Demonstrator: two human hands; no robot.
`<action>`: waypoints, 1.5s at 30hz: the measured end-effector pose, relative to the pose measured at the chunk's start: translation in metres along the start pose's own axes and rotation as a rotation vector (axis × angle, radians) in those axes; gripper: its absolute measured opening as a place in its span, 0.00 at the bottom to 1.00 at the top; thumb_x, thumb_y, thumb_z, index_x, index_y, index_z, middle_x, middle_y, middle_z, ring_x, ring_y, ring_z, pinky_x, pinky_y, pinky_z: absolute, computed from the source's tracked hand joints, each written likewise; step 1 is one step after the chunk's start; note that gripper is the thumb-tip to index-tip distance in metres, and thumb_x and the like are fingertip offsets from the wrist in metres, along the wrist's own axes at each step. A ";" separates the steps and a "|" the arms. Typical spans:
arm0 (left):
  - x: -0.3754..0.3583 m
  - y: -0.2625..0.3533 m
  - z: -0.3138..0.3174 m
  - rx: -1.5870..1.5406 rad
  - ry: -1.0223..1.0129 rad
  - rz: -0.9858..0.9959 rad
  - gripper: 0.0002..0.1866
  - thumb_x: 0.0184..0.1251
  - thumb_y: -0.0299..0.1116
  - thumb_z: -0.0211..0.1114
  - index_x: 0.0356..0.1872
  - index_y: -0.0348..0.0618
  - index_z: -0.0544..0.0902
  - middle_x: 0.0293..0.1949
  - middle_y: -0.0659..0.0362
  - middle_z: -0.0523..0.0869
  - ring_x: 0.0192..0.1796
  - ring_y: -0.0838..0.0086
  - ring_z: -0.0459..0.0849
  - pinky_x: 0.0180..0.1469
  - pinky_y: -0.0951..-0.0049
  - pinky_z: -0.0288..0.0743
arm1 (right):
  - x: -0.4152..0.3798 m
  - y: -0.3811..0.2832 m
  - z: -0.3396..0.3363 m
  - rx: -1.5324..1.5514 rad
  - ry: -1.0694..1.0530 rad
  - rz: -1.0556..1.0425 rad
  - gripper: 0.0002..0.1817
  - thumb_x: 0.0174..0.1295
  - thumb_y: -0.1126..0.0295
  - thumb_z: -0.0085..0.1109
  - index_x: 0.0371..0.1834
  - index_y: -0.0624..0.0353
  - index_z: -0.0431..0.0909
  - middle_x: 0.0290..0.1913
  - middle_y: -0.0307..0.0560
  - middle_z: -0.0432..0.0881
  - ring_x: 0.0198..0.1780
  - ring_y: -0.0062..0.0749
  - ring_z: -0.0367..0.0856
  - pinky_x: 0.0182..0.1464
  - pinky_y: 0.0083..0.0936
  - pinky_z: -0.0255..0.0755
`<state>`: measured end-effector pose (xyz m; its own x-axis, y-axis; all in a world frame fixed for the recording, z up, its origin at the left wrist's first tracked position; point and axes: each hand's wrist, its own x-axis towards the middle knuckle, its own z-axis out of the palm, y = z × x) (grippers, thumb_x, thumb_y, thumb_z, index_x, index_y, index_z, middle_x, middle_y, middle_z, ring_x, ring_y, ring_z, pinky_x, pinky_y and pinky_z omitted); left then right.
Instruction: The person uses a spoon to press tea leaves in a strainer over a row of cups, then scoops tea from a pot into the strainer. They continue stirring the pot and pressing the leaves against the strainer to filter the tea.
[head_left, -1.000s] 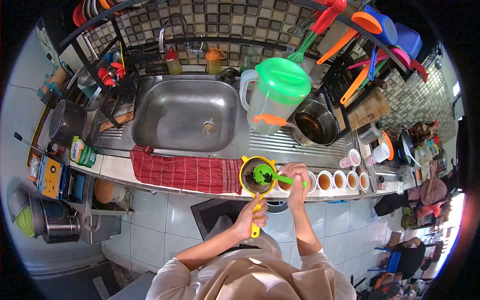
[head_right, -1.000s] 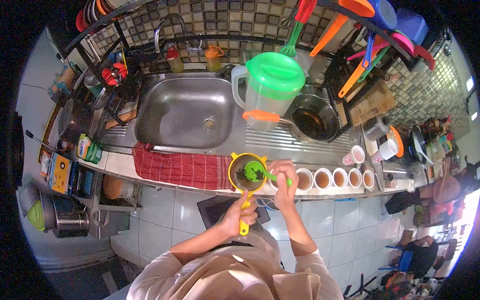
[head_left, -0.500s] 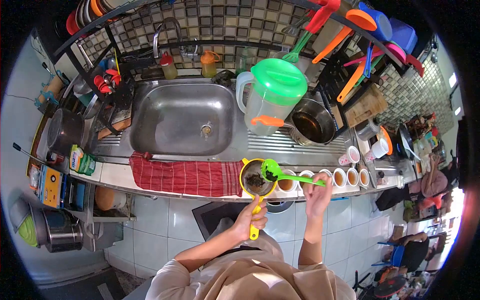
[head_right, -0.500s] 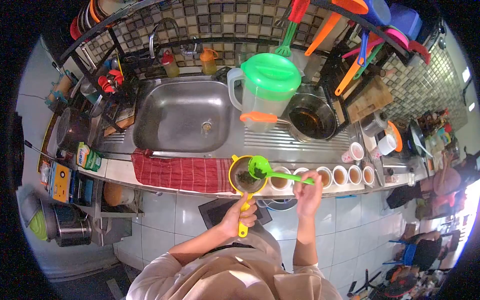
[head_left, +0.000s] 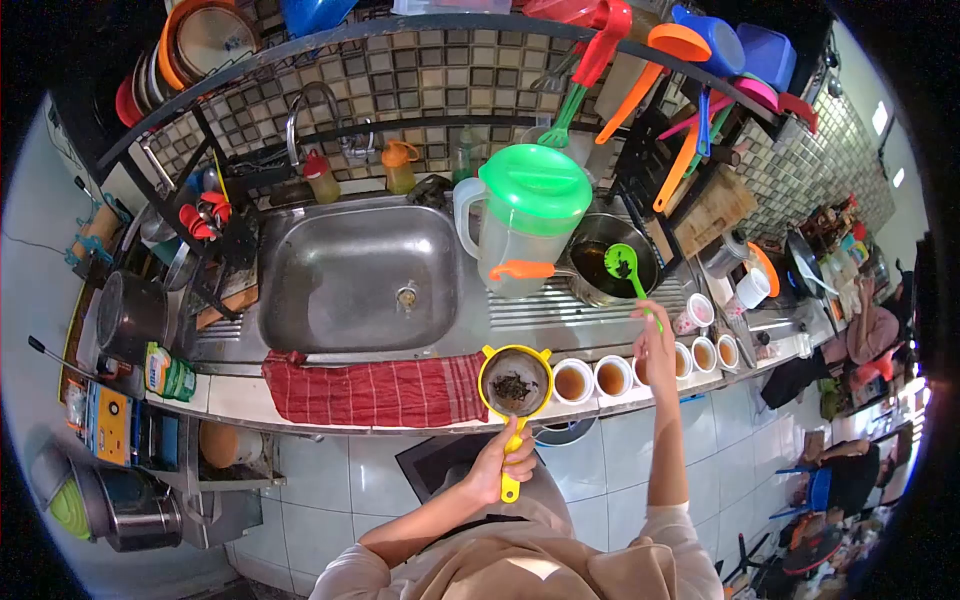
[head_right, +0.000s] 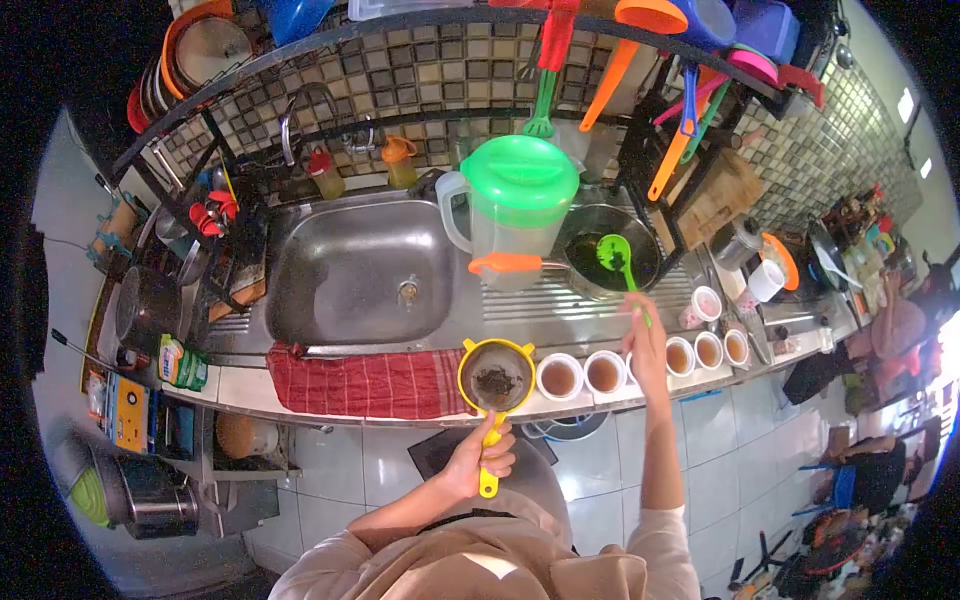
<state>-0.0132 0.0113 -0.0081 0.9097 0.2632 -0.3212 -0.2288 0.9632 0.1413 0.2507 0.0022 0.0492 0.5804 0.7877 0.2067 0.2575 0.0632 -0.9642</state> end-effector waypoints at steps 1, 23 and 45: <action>-0.001 0.001 0.000 -0.001 -0.009 -0.006 0.17 0.63 0.53 0.43 0.27 0.51 0.64 0.12 0.71 0.55 0.12 0.87 0.51 0.15 0.86 0.46 | 0.010 0.003 -0.005 -0.159 -0.043 -0.042 0.16 0.64 0.60 0.36 0.48 0.56 0.68 0.37 0.40 0.73 0.16 0.12 0.61 0.18 0.11 0.55; -0.002 0.002 0.006 -0.056 0.019 -0.048 0.18 0.63 0.53 0.44 0.26 0.51 0.66 0.11 0.70 0.58 0.12 0.86 0.54 0.15 0.85 0.48 | 0.133 0.090 -0.038 -0.514 -0.276 -0.018 0.16 0.58 0.59 0.42 0.36 0.61 0.73 0.26 0.49 0.78 0.26 0.39 0.77 0.32 0.29 0.68; -0.002 0.000 0.005 -0.038 -0.019 -0.007 0.18 0.64 0.52 0.42 0.25 0.50 0.66 0.12 0.71 0.59 0.13 0.86 0.55 0.15 0.85 0.50 | 0.154 0.080 -0.028 0.037 -0.264 0.420 0.15 0.59 0.61 0.39 0.39 0.59 0.73 0.26 0.46 0.76 0.11 0.15 0.56 0.12 0.13 0.47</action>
<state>-0.0131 0.0111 -0.0032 0.9177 0.2554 -0.3044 -0.2348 0.9666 0.1032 0.3824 0.1117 0.0084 0.4119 0.8777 -0.2450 0.0134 -0.2747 -0.9614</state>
